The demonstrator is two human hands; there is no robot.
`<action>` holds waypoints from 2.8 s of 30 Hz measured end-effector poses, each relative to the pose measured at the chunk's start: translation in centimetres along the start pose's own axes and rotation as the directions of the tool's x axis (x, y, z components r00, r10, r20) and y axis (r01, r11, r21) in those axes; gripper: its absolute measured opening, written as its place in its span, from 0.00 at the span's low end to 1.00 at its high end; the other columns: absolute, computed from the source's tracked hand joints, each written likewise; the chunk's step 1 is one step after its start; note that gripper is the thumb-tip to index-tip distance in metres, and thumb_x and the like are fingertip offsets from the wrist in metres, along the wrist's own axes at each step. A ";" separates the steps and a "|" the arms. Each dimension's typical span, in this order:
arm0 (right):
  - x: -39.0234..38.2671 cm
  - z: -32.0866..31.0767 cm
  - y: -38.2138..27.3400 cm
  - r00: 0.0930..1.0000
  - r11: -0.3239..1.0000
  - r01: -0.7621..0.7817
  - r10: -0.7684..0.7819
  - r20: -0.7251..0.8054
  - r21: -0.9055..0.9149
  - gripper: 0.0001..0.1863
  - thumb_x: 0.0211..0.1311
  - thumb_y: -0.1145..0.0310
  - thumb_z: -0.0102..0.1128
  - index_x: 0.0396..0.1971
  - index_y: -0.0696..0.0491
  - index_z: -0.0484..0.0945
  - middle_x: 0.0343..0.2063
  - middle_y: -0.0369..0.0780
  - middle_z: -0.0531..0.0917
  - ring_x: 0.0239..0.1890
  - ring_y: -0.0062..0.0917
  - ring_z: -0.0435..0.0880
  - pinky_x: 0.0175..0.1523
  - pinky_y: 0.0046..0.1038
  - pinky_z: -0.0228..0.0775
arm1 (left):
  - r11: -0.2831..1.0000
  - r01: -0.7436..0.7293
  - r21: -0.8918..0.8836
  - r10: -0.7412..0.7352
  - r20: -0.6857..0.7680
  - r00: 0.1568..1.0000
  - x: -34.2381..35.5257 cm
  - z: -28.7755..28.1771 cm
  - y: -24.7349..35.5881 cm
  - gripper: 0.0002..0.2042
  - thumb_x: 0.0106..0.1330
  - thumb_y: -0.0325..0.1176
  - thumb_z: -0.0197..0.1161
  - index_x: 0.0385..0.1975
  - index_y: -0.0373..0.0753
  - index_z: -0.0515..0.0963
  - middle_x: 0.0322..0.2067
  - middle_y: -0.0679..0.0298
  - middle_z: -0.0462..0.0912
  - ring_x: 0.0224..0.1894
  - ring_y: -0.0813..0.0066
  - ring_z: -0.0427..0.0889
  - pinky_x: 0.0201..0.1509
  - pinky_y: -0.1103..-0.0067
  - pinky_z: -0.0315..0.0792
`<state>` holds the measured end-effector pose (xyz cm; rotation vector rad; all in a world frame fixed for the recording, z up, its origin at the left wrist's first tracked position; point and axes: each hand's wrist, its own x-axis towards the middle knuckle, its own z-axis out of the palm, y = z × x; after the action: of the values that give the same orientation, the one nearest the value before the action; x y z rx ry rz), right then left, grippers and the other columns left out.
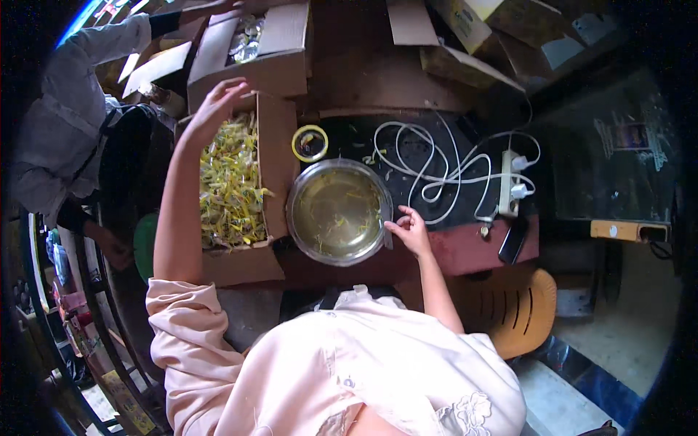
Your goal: The person takes a large box from a stack, places it on a table, and begins packing it with small yellow containers while another person assists. The person then picks up a plastic cup, removes the lid, and places the cup into the box with the other containers.
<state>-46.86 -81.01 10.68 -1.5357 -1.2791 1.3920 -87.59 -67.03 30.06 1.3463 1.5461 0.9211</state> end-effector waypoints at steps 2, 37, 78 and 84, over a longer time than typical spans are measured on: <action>1.0 0.1 -0.2 0.998 0.997 0.068 -0.068 -0.017 0.043 0.30 0.40 0.65 0.69 0.43 0.60 0.67 0.16 0.31 0.73 0.19 0.11 0.69 0.26 0.14 0.62 | 0.999 0.001 0.040 -0.001 -0.001 1.000 0.8 -0.9 -0.6 0.23 0.58 0.51 0.50 0.48 0.44 0.67 0.41 0.70 0.71 0.40 0.81 0.65 0.42 0.80 0.60; 36.4 17.8 -29.0 0.139 -0.120 0.482 -0.968 0.210 -0.868 0.20 0.39 0.75 0.56 0.38 0.43 0.75 0.44 0.33 0.70 0.47 0.25 0.67 0.44 0.34 0.57 | 0.596 0.056 0.801 0.194 -0.211 0.958 15.9 0.1 -9.2 0.29 0.45 0.37 0.61 0.49 0.36 0.62 0.50 0.58 0.63 0.53 0.63 0.61 0.49 0.69 0.63; 36.4 12.5 -35.4 0.781 0.417 0.549 -0.565 0.267 -0.724 0.37 0.23 0.41 0.66 0.25 0.64 0.75 0.26 0.48 0.78 0.29 0.30 0.79 0.35 0.27 0.72 | 0.408 0.087 0.909 0.212 -0.187 0.959 26.1 1.1 -8.6 0.21 0.43 0.30 0.62 0.41 0.43 0.67 0.33 0.62 0.74 0.41 0.67 0.73 0.39 0.73 0.71; 30.0 5.2 -29.3 0.864 0.640 0.457 -0.486 0.135 -0.618 0.32 0.25 0.51 0.69 0.28 0.60 0.71 0.28 0.44 0.77 0.30 0.27 0.78 0.36 0.28 0.71 | 0.419 -0.126 0.899 0.394 -0.055 0.917 25.6 -0.2 -8.7 0.18 0.48 0.37 0.62 0.37 0.39 0.67 0.35 0.58 0.71 0.42 0.65 0.71 0.43 0.72 0.68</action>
<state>-60.00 -44.99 28.41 -1.4452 -2.0865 0.5874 -91.90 -42.96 18.55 2.3532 2.2127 0.4088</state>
